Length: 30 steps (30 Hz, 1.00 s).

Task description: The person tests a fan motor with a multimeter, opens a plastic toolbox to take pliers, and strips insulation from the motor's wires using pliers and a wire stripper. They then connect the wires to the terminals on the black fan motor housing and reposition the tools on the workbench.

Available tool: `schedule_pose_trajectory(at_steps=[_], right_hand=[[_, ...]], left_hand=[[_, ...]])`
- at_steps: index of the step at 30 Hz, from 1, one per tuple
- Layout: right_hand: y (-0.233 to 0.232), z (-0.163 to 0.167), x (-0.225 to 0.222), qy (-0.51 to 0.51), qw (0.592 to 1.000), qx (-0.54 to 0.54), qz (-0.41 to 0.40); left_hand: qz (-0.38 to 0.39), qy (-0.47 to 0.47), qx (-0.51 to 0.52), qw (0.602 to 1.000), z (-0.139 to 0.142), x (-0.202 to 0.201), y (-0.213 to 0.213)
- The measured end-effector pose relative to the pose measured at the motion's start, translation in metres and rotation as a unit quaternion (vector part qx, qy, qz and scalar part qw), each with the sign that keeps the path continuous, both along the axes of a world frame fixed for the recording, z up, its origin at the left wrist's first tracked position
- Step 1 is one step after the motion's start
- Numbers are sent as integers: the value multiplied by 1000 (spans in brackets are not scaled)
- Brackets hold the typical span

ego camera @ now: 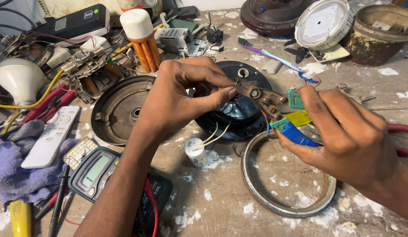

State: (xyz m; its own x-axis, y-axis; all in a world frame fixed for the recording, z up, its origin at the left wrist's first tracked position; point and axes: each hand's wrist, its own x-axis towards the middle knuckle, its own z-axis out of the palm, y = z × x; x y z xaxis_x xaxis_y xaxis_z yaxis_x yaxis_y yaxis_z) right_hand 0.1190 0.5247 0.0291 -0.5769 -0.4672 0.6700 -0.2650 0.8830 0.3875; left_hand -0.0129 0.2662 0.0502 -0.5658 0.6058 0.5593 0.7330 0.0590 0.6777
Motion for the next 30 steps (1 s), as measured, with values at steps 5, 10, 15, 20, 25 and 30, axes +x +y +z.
schedule_pose_trajectory(at_steps=[5, 10, 15, 20, 25, 30], right_hand=[[-1, 0, 1, -4, 1000, 1, -6], [0, -1, 2, -6, 1000, 0, -10], [2, -1, 1, -43, 999, -24, -9], [2, 2, -4, -18, 1000, -25, -2], [-1, 3, -5, -28, 998, -50, 10], [-3, 2, -4, -27, 997, -70, 18]], left_hand=[[-6, 8, 5, 1000, 0, -1, 0], [-3, 2, 5, 1000, -1, -1, 0], [-9, -16, 11, 1000, -1, 0, 1], [-7, -26, 7, 1000, 0, 0, 2], [-23, -23, 19, 999, -1, -2, 0], [-15, -10, 13, 1000, -2, -2, 1]])
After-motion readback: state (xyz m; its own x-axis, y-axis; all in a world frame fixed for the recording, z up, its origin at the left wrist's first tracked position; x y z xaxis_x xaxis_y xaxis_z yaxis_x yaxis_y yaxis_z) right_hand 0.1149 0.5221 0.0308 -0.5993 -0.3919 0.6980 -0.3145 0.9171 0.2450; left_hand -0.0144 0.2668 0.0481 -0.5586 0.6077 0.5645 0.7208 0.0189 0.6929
